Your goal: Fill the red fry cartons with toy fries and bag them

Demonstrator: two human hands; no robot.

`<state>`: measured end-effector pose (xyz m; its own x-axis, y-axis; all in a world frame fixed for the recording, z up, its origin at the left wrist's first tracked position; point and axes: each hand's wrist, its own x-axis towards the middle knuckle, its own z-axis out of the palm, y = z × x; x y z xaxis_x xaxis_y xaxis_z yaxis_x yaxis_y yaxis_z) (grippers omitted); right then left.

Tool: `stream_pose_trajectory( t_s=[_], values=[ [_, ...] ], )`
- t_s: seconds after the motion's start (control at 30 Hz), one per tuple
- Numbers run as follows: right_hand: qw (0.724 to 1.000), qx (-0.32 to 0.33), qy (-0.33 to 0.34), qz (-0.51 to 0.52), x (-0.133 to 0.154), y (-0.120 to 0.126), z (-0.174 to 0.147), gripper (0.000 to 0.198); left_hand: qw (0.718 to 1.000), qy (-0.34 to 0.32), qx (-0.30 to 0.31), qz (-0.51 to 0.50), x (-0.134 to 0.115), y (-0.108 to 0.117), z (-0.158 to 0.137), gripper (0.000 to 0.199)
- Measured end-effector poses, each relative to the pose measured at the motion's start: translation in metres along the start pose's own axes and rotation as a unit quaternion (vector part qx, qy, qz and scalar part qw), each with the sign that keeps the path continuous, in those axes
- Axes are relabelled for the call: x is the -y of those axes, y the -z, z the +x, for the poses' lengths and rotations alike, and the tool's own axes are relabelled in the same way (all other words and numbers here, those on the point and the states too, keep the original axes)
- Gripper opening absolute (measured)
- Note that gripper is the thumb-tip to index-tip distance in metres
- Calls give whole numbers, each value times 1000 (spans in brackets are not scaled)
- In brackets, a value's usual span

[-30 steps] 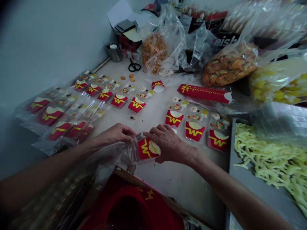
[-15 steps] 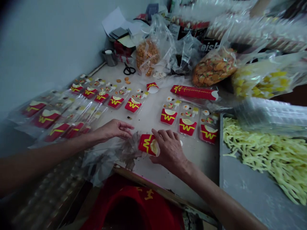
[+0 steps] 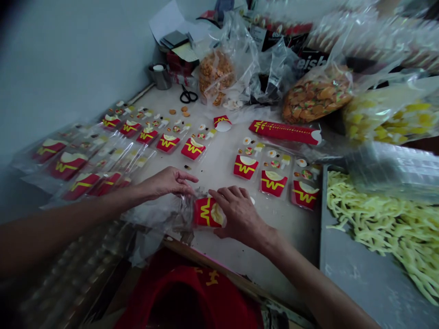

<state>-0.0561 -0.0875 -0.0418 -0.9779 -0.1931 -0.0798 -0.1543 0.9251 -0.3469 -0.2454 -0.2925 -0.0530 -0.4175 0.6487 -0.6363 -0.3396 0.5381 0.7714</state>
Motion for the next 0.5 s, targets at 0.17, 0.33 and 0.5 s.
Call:
stream_pose_trajectory(
  t_s=[0.17,0.33,0.5],
  values=[
    [1000,13,-4,-28,6,1,12,97,988,-52,58,137,-10,-2,8,33],
    [992,4,-110,-57,43,-20,23,101,890,-224,31,395,-21,-9,14,26],
    [974,-29,-210,-80,58,-38,16,118,762,-329,-257,495,11,-31,-24,33]
  ],
)
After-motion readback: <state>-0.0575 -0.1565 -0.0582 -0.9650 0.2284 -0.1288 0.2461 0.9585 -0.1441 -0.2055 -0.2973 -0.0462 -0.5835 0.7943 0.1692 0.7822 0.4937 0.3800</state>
